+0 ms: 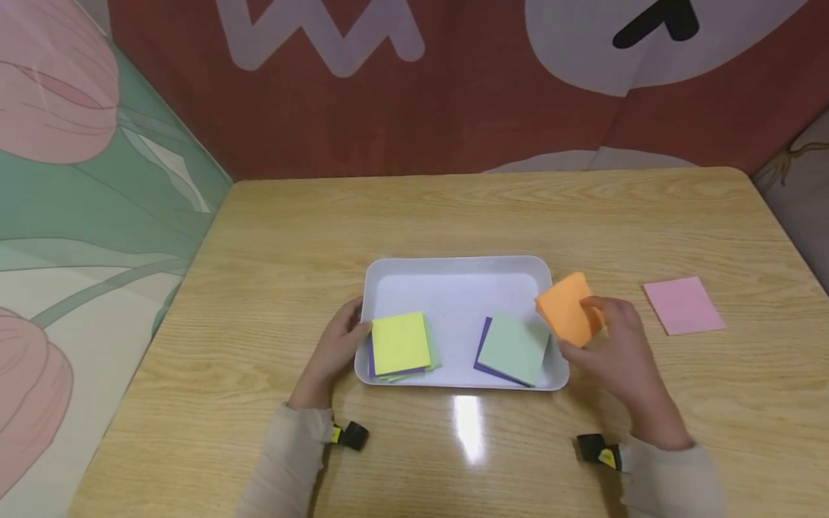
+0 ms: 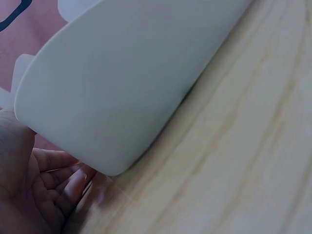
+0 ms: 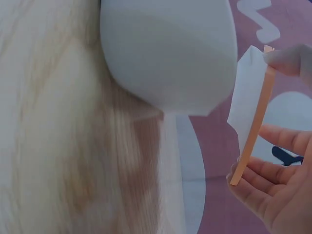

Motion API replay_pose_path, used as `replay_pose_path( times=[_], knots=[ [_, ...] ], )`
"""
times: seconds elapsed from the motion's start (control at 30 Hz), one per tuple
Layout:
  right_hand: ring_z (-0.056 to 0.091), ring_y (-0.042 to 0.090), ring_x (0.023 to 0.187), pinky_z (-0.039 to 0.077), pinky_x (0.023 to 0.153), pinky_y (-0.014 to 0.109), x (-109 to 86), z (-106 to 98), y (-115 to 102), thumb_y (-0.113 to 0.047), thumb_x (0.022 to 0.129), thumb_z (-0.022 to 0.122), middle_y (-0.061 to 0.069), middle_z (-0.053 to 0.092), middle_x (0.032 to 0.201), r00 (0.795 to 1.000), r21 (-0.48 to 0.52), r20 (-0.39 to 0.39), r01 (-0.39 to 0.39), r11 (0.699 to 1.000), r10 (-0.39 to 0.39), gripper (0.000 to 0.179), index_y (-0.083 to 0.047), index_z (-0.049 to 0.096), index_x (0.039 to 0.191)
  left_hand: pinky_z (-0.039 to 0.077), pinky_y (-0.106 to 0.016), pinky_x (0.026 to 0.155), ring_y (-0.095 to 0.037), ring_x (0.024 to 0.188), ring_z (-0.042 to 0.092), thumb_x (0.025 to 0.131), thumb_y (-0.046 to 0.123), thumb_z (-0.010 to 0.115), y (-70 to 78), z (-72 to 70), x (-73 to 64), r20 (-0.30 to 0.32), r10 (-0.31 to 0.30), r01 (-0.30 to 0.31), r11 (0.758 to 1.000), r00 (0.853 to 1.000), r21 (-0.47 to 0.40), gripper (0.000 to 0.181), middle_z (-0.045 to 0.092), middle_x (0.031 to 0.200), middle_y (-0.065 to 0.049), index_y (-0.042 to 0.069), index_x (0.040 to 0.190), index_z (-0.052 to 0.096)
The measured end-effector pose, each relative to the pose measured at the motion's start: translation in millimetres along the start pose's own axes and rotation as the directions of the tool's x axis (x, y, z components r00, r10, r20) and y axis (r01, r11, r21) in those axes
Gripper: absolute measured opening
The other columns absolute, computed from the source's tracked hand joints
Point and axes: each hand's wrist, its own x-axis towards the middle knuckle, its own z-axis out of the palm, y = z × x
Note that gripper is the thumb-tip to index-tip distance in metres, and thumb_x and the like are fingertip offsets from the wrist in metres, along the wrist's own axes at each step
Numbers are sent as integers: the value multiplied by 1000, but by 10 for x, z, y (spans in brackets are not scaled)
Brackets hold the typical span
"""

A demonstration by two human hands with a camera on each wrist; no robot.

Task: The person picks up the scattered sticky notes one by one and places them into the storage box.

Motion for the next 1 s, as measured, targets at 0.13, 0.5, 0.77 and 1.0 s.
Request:
replay_pose_path(
  times=[0.13, 0.5, 0.77, 1.0],
  knots=[
    [31, 40, 97, 25, 73, 53, 15, 67, -55, -8, 65, 72, 27, 31, 117, 999, 28, 24, 32, 999, -33, 60, 10, 42, 113, 42, -36, 80, -27, 93, 49, 82, -1, 46, -1, -3, -1, 3, 0, 0, 1000, 1000, -8, 44, 47, 110, -23, -9, 124, 37],
    [32, 38, 101, 26, 77, 55, 69, 246, -170, 0, 58, 74, 24, 36, 112, 982, 63, 41, 180, 982, -182, 58, 7, 45, 108, 42, -36, 80, -27, 93, 49, 81, 0, 46, -15, -6, 3, 5, -3, 3, 1000, 1000, -14, 45, 47, 110, -22, -9, 124, 37],
    [30, 40, 104, 28, 78, 59, 62, 305, -203, -5, 60, 75, 24, 34, 115, 978, 44, 106, 176, 983, -180, 57, 5, 47, 108, 42, -36, 80, -27, 94, 48, 81, -1, 46, 7, -8, 2, -1, -2, 2, 1000, 1000, -4, 45, 47, 110, -21, -9, 124, 37],
    [30, 40, 105, 29, 80, 57, 56, 342, -196, -8, 58, 77, 23, 34, 114, 974, -16, 134, 188, 982, -184, 58, 5, 49, 107, 41, -37, 80, -28, 94, 48, 81, -1, 46, 6, -2, 3, -1, 2, -2, 1000, 1000, -5, 45, 46, 109, -22, -9, 124, 37]
  ],
)
